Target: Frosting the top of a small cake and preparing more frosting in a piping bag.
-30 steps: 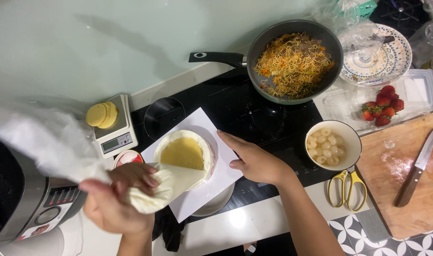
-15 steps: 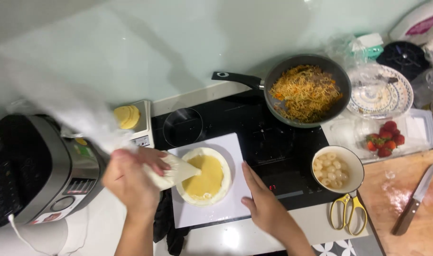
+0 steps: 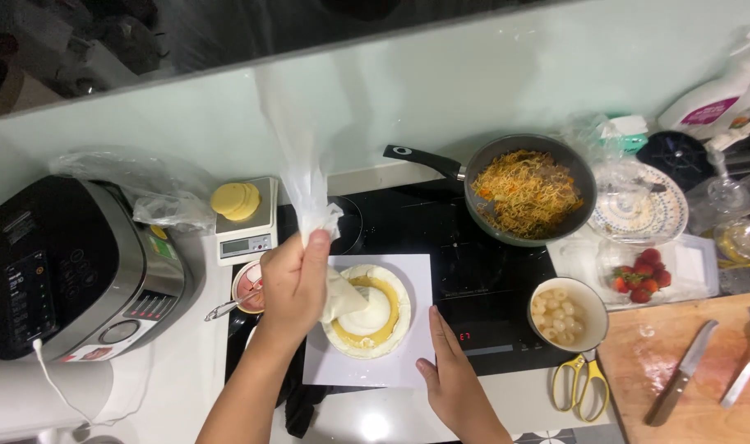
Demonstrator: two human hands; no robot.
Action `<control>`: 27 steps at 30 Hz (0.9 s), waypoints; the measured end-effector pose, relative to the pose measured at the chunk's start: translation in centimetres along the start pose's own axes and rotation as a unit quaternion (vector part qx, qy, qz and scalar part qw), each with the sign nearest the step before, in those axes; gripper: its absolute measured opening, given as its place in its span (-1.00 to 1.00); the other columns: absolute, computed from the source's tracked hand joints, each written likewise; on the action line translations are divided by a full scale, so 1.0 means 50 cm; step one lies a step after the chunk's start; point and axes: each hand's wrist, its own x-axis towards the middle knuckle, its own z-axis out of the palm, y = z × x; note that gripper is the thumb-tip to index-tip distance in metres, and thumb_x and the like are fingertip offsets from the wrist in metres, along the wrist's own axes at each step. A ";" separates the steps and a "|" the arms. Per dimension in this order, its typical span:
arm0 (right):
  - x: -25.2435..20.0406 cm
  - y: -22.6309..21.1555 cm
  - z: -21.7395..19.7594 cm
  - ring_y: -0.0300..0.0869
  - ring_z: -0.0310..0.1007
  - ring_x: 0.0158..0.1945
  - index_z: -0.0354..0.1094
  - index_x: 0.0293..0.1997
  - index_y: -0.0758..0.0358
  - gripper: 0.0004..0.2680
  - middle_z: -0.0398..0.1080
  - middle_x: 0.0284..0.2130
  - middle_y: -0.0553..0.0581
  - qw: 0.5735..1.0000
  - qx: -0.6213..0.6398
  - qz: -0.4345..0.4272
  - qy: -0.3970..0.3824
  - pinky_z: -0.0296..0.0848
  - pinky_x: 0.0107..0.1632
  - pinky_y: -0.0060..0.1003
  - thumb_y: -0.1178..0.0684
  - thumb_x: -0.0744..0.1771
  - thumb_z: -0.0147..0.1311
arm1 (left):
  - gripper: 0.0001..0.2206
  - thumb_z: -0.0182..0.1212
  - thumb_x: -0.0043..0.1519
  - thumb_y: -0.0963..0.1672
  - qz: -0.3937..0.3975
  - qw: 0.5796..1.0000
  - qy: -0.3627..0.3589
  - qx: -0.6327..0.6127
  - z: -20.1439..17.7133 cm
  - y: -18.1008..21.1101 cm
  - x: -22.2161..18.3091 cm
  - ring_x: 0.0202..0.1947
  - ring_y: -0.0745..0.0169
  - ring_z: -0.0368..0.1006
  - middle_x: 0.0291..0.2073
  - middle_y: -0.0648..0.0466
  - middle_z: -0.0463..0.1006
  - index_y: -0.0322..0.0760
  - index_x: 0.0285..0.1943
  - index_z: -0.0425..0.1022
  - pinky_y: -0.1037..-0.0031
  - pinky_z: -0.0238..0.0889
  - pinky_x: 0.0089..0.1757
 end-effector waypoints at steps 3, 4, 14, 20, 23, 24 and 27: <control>0.003 0.055 0.013 0.14 0.06 0.46 -0.30 0.53 0.35 -0.40 -0.12 0.47 0.34 0.977 -0.115 -0.155 0.093 0.21 0.34 -0.11 0.05 0.37 0.07 | -0.87 0.18 0.33 -0.16 -0.095 0.970 -0.027 -0.222 -0.007 0.023 0.017 -0.49 0.52 0.40 -0.45 0.14 0.50 -0.40 -0.15 0.43 0.57 0.30 -0.42; -0.007 0.043 0.008 0.14 0.06 0.46 -0.30 0.53 0.35 -0.40 -0.12 0.47 0.34 0.976 -0.119 -0.156 0.097 0.21 0.34 -0.11 0.05 0.37 0.07 | -0.87 0.18 0.33 -0.16 -0.092 0.970 -0.026 -0.226 -0.007 0.044 0.023 -0.49 0.52 0.40 -0.45 0.14 0.50 -0.40 -0.15 0.43 0.57 0.30 -0.42; -0.068 0.187 0.020 -0.11 0.50 -0.17 -0.26 0.55 0.19 -0.29 0.04 0.30 0.32 0.988 -0.122 -0.001 0.100 0.56 -0.31 -0.29 -0.13 0.28 0.16 | -0.83 0.24 0.20 -0.26 0.009 0.995 0.067 0.072 0.034 0.015 0.039 -0.50 0.21 0.43 -0.49 0.02 0.40 -0.38 -0.09 0.36 0.39 0.34 -0.40; -0.102 0.273 0.015 -0.14 0.53 -0.33 -0.12 0.51 0.22 -0.28 0.14 0.22 0.34 0.984 -0.120 -0.051 0.120 0.55 -0.52 -0.35 -0.03 0.21 0.27 | -0.60 0.30 0.07 -0.22 -0.131 0.984 0.112 0.033 -0.179 0.051 0.003 -0.40 0.10 0.44 -0.39 -0.08 0.38 -0.40 0.00 0.18 0.31 0.35 -0.33; -0.137 0.259 -0.005 -0.14 0.54 -0.44 0.02 0.42 0.30 -0.33 0.28 0.10 0.34 0.977 -0.084 -0.093 0.172 0.49 -0.61 -0.35 0.07 0.17 0.30 | -0.45 0.36 0.01 -0.19 -0.150 0.979 0.036 0.135 -0.303 0.032 -0.083 -0.28 0.00 0.36 -0.25 -0.16 0.36 -0.41 0.12 0.15 0.27 0.32 -0.22; -0.142 0.247 -0.015 -0.15 0.55 -0.46 0.09 0.38 0.32 -0.39 0.36 0.04 0.33 0.969 -0.092 -0.086 0.212 0.47 -0.61 -0.36 0.10 0.17 0.29 | -0.38 0.36 -0.01 -0.16 -0.234 0.961 -0.046 0.136 -0.332 0.023 -0.099 -0.26 0.00 0.39 -0.22 -0.14 0.39 -0.41 0.20 0.12 0.25 0.33 -0.19; -0.138 0.337 -0.021 -0.15 0.53 -0.59 0.15 0.34 0.28 -0.42 0.45 -0.05 0.26 0.963 -0.106 -0.041 0.246 0.39 -0.63 -0.29 0.05 0.19 0.36 | -0.58 0.31 0.04 -0.03 -0.310 0.909 -0.135 0.243 -0.350 -0.230 -0.325 -0.19 -0.27 0.49 -0.27 -0.36 0.56 -0.53 -0.12 0.50 0.13 0.35 -0.11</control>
